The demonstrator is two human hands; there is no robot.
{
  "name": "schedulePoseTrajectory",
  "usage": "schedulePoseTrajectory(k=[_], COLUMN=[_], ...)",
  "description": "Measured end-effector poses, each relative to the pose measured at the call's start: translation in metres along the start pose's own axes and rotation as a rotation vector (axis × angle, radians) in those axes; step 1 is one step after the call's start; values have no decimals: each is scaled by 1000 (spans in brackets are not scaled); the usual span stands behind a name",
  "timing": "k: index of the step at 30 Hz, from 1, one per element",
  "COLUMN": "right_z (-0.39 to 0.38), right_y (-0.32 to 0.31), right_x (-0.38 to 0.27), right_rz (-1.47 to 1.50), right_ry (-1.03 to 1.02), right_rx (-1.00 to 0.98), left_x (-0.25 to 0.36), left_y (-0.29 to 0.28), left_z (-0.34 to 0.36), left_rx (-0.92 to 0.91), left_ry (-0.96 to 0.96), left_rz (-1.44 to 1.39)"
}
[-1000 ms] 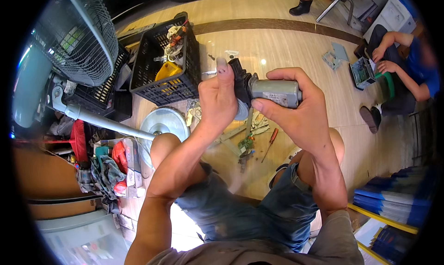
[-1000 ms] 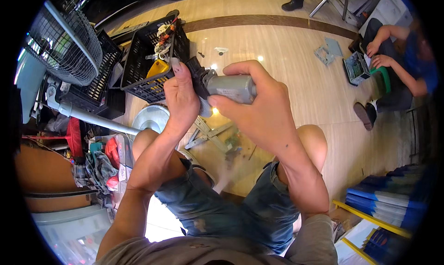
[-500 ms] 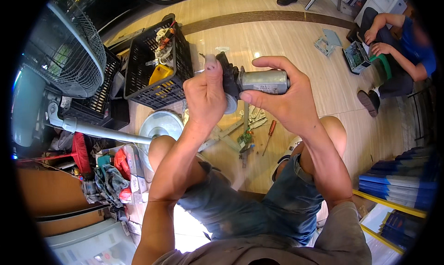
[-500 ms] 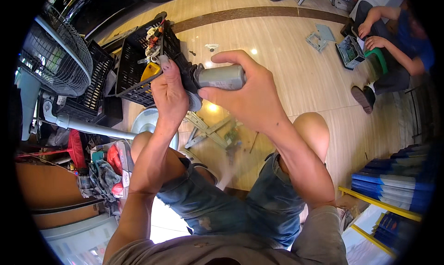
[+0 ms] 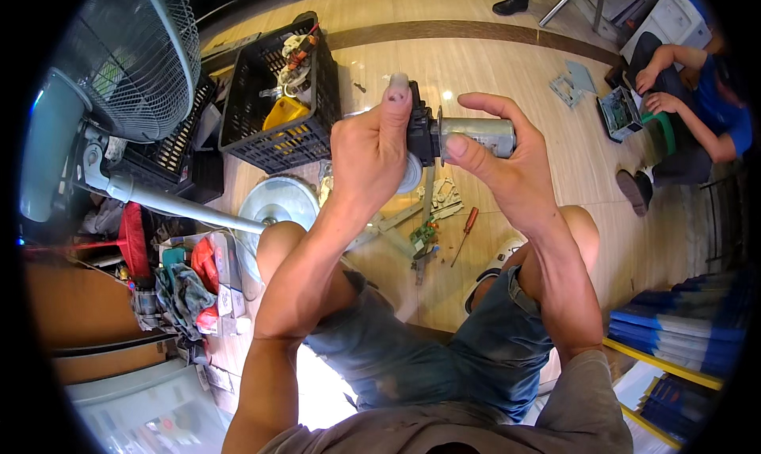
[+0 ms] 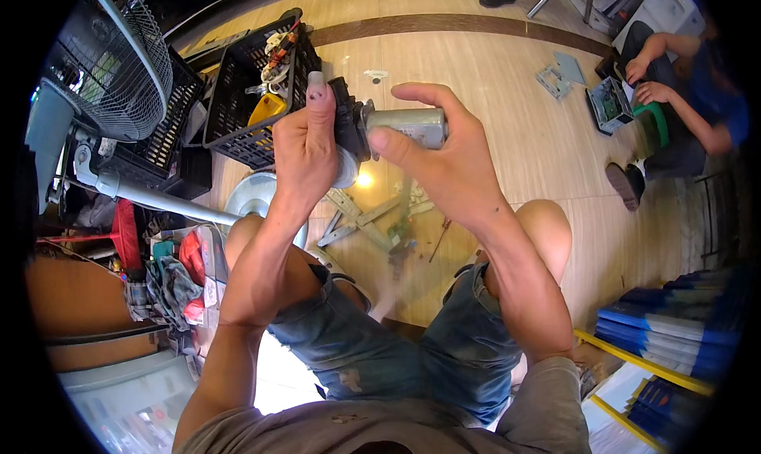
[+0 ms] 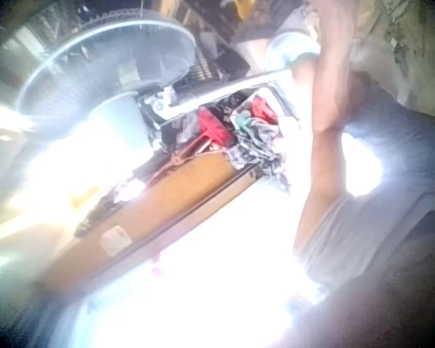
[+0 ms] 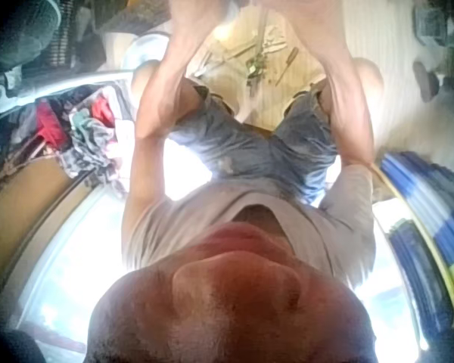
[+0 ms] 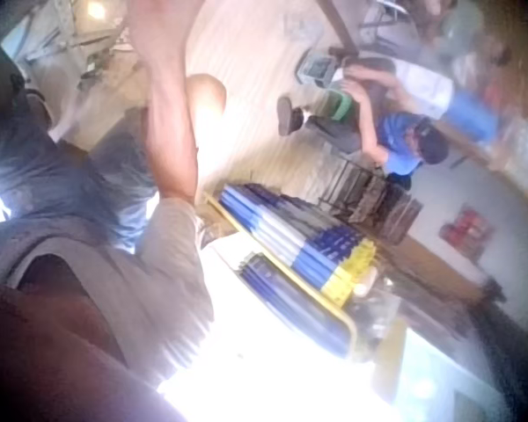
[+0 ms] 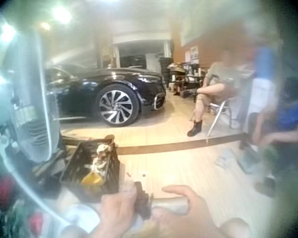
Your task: The person assembles a small electric motor assembly by hand, inserting a metal rotor into a black plastic housing and pressing the motor cover and components together.
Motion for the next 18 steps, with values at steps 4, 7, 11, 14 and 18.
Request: schedulePoseTrajectory(k=[4, 7, 11, 14, 18], right_z=[2, 2, 6, 6, 5], right_y=[2, 3, 1, 0, -4], right_x=[0, 0, 7, 10, 12], right_rz=[79, 160, 181, 221, 227], right_ry=[29, 26, 24, 32, -2], right_rx=[-47, -40, -32, 33, 79], left_x=[2, -1, 1, 3, 3], left_y=[-3, -2, -3, -1, 2], left_z=[1, 2, 3, 4, 3], left_rx=[-9, -33, -52, -53, -72], left_ry=[-51, -94, -115, -81, -110], left_rz=[4, -6, 26, 70, 83])
Point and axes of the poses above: each hand's wrist, its own z-axis towards the middle knuckle, its own y-axis out of the palm, x = y × z, the point moved 6 cm from there along z, towards the middle knuckle, and after that the axes turned 5 degrees about -x, right-handed, at the moved point
